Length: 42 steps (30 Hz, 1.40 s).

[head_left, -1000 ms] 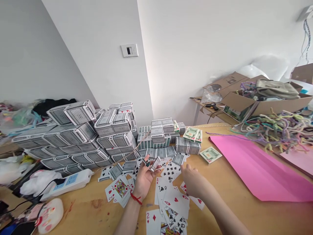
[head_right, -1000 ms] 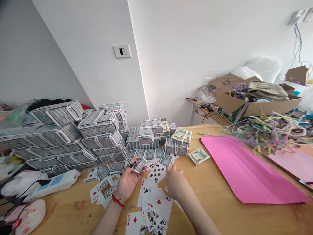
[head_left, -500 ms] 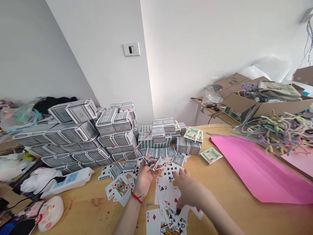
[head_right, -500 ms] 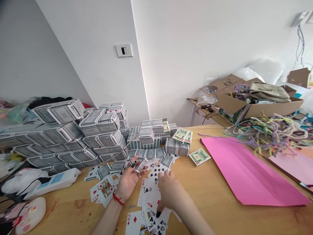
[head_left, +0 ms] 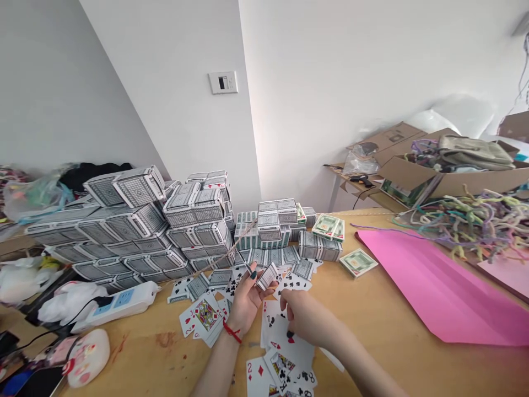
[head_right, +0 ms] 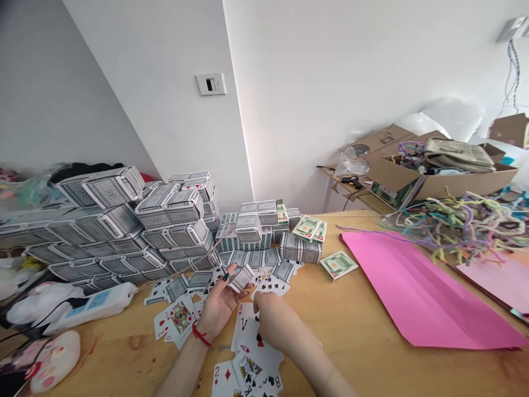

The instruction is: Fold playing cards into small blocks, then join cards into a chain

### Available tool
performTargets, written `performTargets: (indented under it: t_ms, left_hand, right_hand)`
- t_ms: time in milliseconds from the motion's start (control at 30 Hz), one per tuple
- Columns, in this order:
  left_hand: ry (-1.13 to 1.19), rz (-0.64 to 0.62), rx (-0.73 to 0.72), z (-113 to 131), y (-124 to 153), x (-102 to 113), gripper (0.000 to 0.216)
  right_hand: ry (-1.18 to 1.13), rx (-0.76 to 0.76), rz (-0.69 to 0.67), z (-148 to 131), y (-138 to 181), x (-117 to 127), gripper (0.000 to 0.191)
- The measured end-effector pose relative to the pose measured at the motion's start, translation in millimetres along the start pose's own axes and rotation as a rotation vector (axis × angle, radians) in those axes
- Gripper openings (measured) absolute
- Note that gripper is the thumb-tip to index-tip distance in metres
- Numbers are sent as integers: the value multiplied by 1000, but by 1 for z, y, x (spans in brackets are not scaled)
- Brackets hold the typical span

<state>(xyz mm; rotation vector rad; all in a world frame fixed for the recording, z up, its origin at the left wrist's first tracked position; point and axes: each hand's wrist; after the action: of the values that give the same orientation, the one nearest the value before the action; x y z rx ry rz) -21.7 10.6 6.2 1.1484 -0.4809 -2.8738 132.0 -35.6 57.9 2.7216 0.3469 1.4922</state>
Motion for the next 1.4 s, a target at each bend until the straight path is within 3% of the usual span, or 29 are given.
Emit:
performTargets:
  t_ms: [200,367,500,900,1067,1200,1300,1400]
  left_hand:
    - [0,-41,24,1,2,0,54]
    - [-44,-120,27,-1,2,3,49]
    - [-32,-116,11,0,2,1,45]
    - [-2,-114,39,-4,-2,0,39]
    - [6,-117,17,-7,-6,3,39]
    - [20,-112,-12,-6,-9,2,38]
    - [29,-103,-35,-6,-10,1,34]
    - [31,-94,-44,-6,-11,1,31]
  right_hand:
    - [-290,-8,34,17,-7,12,24]
    - [-467,-10,142,22,-9,33,7]
    - [-809,-74,59,25,-9,45,21]
    - [-1632,-53,103,26,-13,45,30]
    - [-1556,-114,234,32,-24,27,28]
    - [-1490,-38,248,36,-29,14,32]
    - [-1454,17,309,40,-31,9,52]
    - [-1397,17,345,47,-35,5,46]
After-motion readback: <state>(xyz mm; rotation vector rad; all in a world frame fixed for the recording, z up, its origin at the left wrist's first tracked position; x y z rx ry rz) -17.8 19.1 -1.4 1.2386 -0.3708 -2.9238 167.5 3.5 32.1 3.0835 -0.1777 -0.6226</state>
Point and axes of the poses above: each hand's wrist, its own y-axis away from the middle knuckle, its own x-axis out of the back of the hand, z = x × y, and after that the axes turned 10 degrees about z, right-handed
